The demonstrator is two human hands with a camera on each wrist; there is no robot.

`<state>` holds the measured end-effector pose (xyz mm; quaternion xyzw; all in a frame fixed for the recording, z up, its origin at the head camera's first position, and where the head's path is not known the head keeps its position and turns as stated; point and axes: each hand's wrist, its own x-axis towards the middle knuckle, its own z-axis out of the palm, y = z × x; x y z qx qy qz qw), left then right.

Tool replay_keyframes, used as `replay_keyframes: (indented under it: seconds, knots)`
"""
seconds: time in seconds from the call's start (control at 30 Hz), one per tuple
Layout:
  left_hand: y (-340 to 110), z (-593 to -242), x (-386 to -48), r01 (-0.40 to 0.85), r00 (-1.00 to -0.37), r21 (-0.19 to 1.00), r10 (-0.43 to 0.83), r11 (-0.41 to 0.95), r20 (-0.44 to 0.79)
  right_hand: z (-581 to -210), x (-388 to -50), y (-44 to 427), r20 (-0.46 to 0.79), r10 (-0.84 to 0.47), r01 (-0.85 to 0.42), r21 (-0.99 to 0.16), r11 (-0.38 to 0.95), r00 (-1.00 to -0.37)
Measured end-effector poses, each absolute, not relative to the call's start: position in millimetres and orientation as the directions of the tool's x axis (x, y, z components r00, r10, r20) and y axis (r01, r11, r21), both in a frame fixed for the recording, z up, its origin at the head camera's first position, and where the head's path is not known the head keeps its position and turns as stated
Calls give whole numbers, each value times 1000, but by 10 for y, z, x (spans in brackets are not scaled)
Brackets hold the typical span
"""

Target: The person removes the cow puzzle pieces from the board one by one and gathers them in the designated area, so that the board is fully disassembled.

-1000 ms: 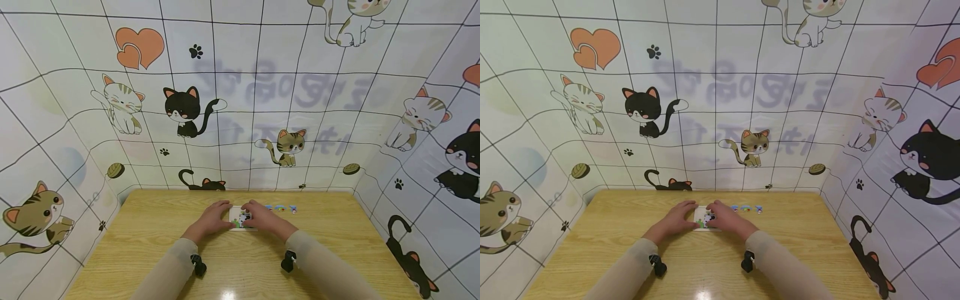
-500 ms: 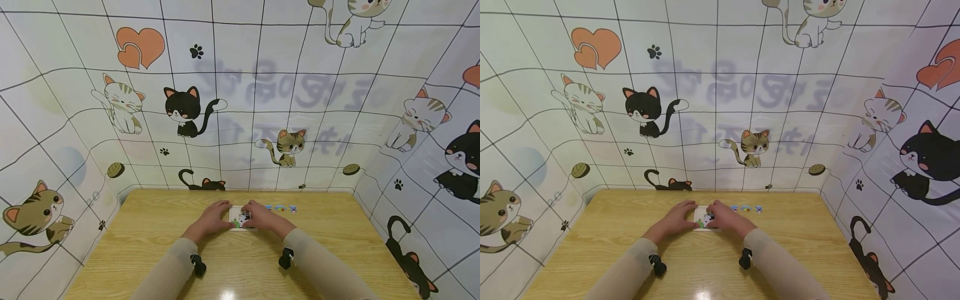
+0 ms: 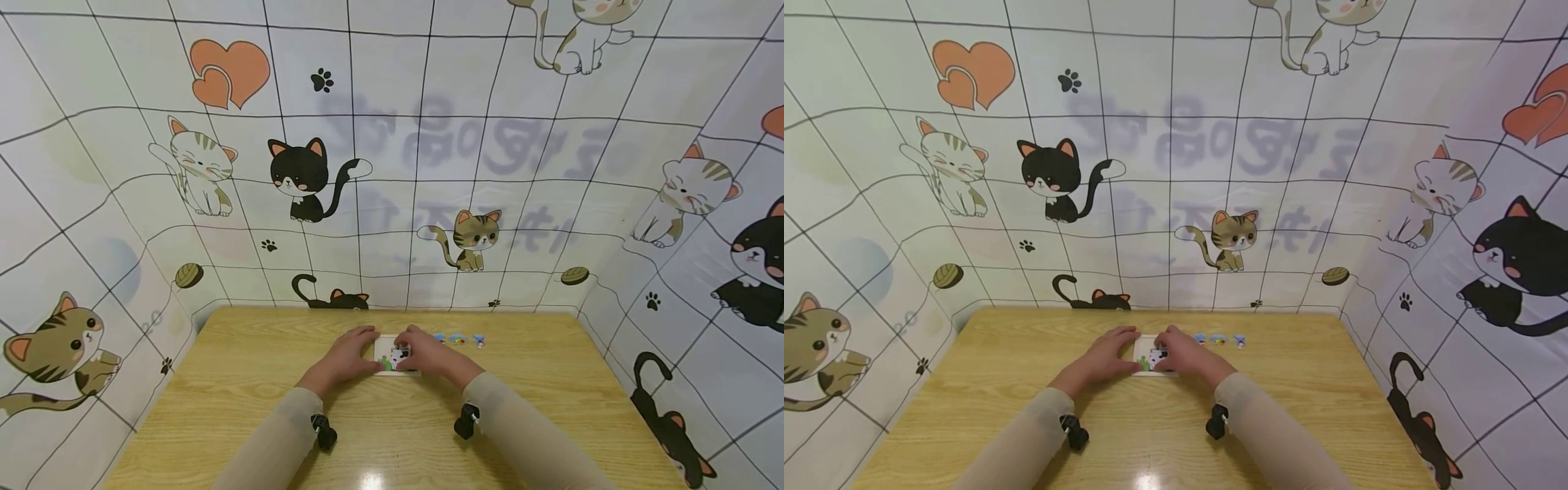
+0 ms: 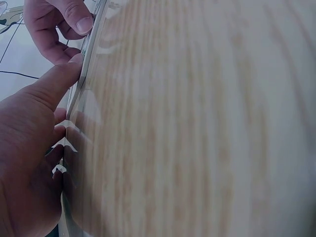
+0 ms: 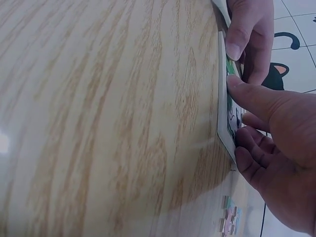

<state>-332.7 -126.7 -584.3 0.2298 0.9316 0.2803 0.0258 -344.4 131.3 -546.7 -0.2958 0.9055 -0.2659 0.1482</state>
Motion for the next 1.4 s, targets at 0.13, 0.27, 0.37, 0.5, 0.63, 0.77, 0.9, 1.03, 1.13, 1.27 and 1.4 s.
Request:
replay_keyframes:
  seconds: [0.13, 0.27, 0.37, 0.5, 0.63, 0.77, 0.9, 1.03, 1.13, 1.27, 1.4]
  knots:
    - [-1264, -5840, -3334, 408, -896, 535, 437, 740, 80, -5467, -3449, 1308, -112, -608, -448, -574, 685, -786]
    - [-1290, -5912, -3375, 427, -889, 530, 447, 733, 98, -5483, -3457, 1301, -106, -605, -448, -574, 685, -789]
    - [-1313, -6016, -3433, 444, -883, 530, 454, 722, 121, -5496, -3458, 1301, -100, -604, -452, -569, 687, -791]
    - [-1320, -6080, -3474, 439, -885, 532, 451, 724, 116, -5496, -3444, 1308, -85, -609, -458, -580, 674, -789]
    - [-1315, -6029, -3450, 424, -889, 538, 449, 728, 93, -5501, -3430, 1317, -69, -613, -449, -617, 646, -787]
    - [-1303, -5974, -3420, 430, -886, 534, 454, 728, 96, -5515, -3429, 1321, -64, -617, -451, -624, 638, -785]
    - [-1300, -5981, -3413, 441, -884, 520, 453, 731, 113, -5527, -3446, 1332, -46, -613, -455, -627, 632, -789]
    - [-1296, -5946, -3402, 426, -888, 538, 449, 727, 97, -5521, -3467, 1349, -32, -608, -451, -640, 622, -793]
    - [-1296, -5949, -3409, 410, -893, 551, 443, 726, 81, -5516, -3469, 1355, -20, -609, -458, -640, 618, -793]
    - [-1293, -5975, -3429, 390, -899, 554, 433, 736, 59, -5533, -3467, 1361, 5, -615, -483, -624, 614, -789]
    - [-1274, -5928, -3409, 388, -901, 535, 432, 750, 49, -5586, -3468, 1376, 38, -621, -524, -579, 625, -783]
